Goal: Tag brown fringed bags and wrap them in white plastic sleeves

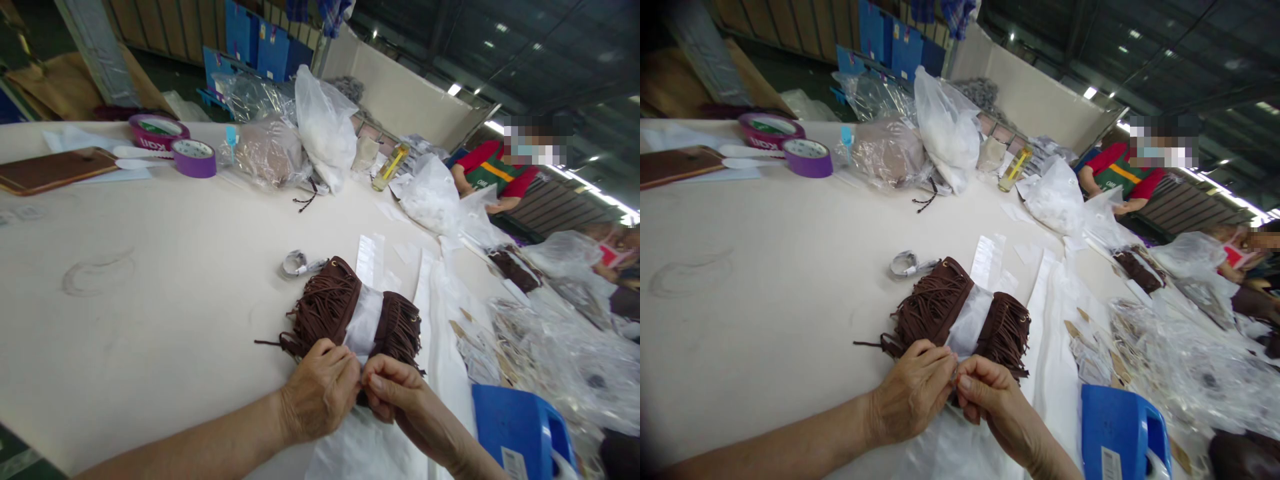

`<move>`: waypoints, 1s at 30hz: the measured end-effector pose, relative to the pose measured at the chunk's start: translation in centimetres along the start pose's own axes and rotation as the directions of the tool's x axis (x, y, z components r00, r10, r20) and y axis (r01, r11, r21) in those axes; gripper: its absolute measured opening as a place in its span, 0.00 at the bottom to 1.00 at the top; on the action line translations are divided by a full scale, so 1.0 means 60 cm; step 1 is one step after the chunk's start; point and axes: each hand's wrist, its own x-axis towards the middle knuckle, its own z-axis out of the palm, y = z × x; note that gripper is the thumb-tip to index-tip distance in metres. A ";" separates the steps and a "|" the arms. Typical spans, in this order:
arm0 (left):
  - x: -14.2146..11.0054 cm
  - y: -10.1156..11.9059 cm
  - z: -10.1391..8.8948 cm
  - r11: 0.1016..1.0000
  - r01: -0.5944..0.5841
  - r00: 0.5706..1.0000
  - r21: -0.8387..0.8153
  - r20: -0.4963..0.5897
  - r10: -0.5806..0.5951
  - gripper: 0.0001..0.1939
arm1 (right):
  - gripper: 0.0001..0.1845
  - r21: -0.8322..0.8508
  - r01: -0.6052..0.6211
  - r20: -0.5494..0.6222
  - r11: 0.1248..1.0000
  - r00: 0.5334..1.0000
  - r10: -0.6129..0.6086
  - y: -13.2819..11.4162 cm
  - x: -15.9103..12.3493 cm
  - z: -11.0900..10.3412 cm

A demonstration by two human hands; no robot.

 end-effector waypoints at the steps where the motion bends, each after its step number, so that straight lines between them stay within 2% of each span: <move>1: 0.000 0.000 0.000 1.000 -0.004 1.000 0.003 -0.003 0.004 0.09 | 0.14 -0.012 0.001 -0.003 1.000 1.000 -0.002 0.001 -0.001 0.000; 7: -0.004 -0.007 0.009 0.999 -0.027 0.999 0.037 -0.017 0.027 0.10 | 0.15 -0.048 -0.007 -0.042 0.999 0.999 0.005 0.001 -0.004 0.003; 10: -0.007 -0.009 0.012 0.995 -0.052 0.998 0.085 -0.031 0.055 0.10 | 0.18 -0.070 -0.057 -0.144 0.996 0.989 0.047 -0.003 -0.011 0.010; 13: -0.009 -0.009 0.012 0.988 -0.076 0.996 0.137 -0.032 0.081 0.10 | 0.21 -0.135 -0.165 -0.283 0.977 0.951 0.122 -0.008 -0.023 0.018; 15: -0.009 -0.008 0.010 0.983 -0.091 0.995 0.163 -0.034 0.098 0.10 | 0.22 -0.189 -0.220 -0.334 0.957 0.931 0.148 -0.011 -0.029 0.020; 18: -0.009 -0.007 0.008 0.975 -0.116 0.991 0.191 -0.049 0.127 0.11 | 0.20 -0.284 -0.237 -0.356 0.929 0.926 0.128 -0.013 -0.030 0.016; 20: -0.009 -0.007 0.007 0.968 -0.136 0.987 0.210 -0.058 0.151 0.12 | 0.17 -0.410 -0.220 -0.356 0.885 0.932 0.066 -0.016 -0.028 0.009; 22: -0.010 -0.007 0.007 0.964 -0.155 0.984 0.216 -0.053 0.170 0.12 | 0.14 -0.625 -0.167 -0.325 0.762 0.944 -0.060 -0.022 -0.027 0.002; 23: -0.010 -0.006 0.007 0.965 -0.156 0.984 0.211 -0.047 0.169 0.12 | 0.13 -0.742 -0.130 -0.286 0.658 0.949 -0.135 -0.027 -0.028 -0.001; 25: -0.010 -0.004 0.007 0.973 -0.139 0.989 0.182 -0.028 0.147 0.11 | 0.11 -0.919 -0.055 -0.165 0.390 0.953 -0.255 -0.036 -0.032 -0.006; 28: -0.009 -0.002 0.005 0.986 -0.111 0.994 0.126 -0.005 0.112 0.13 | 0.12 -1.000 0.015 0.014 0.001 0.959 -0.281 -0.053 -0.041 -0.011; 30: -0.009 -0.001 0.004 0.988 -0.111 0.994 0.107 -0.003 0.112 0.14 | 0.12 -0.978 0.067 0.115 -0.199 0.964 -0.238 -0.065 -0.047 -0.012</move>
